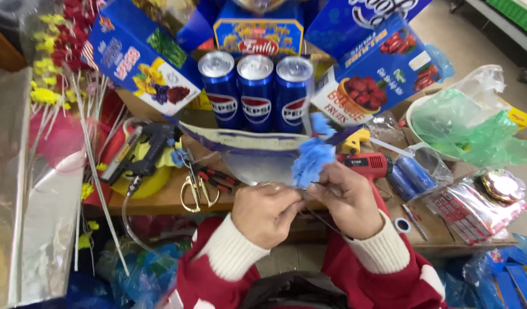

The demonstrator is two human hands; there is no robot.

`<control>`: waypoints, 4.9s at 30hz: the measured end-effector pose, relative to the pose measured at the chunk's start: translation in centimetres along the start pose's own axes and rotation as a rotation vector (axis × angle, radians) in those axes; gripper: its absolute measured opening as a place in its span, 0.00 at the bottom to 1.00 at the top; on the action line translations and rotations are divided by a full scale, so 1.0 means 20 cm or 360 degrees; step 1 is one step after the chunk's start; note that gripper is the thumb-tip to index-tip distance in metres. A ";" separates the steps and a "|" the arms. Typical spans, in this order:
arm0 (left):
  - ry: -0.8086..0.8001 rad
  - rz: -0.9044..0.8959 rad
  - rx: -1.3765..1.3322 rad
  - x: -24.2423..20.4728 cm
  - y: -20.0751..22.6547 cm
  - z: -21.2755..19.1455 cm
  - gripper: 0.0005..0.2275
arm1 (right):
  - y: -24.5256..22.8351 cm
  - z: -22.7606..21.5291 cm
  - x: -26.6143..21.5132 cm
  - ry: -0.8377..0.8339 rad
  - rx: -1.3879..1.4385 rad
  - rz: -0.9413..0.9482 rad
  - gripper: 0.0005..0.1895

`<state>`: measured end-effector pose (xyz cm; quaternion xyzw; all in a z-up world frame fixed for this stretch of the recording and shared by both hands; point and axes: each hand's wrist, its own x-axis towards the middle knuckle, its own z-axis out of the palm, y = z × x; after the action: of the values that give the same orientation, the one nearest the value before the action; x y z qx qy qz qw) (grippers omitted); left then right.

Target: Decorating a gift basket containing snacks and drinks by attaching artificial flowers using a hot glue gun and pliers.

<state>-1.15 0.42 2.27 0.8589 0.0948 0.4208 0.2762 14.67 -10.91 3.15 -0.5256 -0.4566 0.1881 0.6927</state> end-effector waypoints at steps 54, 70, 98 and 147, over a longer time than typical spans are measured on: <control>0.0041 -0.0965 -0.1088 0.04 0.09 0.15 0.04 | -0.15 -0.22 0.13 0.0076 -0.0184 -0.0069 0.25; 0.0164 0.0031 -0.0387 0.11 0.08 0.15 0.07 | -0.57 -0.25 0.35 -0.0224 -0.0820 -0.0440 0.11; 0.0539 0.0422 0.0617 0.78 -0.26 -0.01 0.08 | -0.53 -0.10 1.22 -0.0142 -0.1828 -0.1172 0.06; 0.0097 -0.0149 -0.0484 0.64 0.14 -0.16 0.04 | -0.74 -0.35 0.64 -0.0648 -0.1428 -0.0899 0.14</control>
<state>4.16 4.45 14.07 0.7887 0.0781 0.4427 0.4193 23.80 -10.96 21.75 -0.5792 -0.7390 -0.1194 0.3229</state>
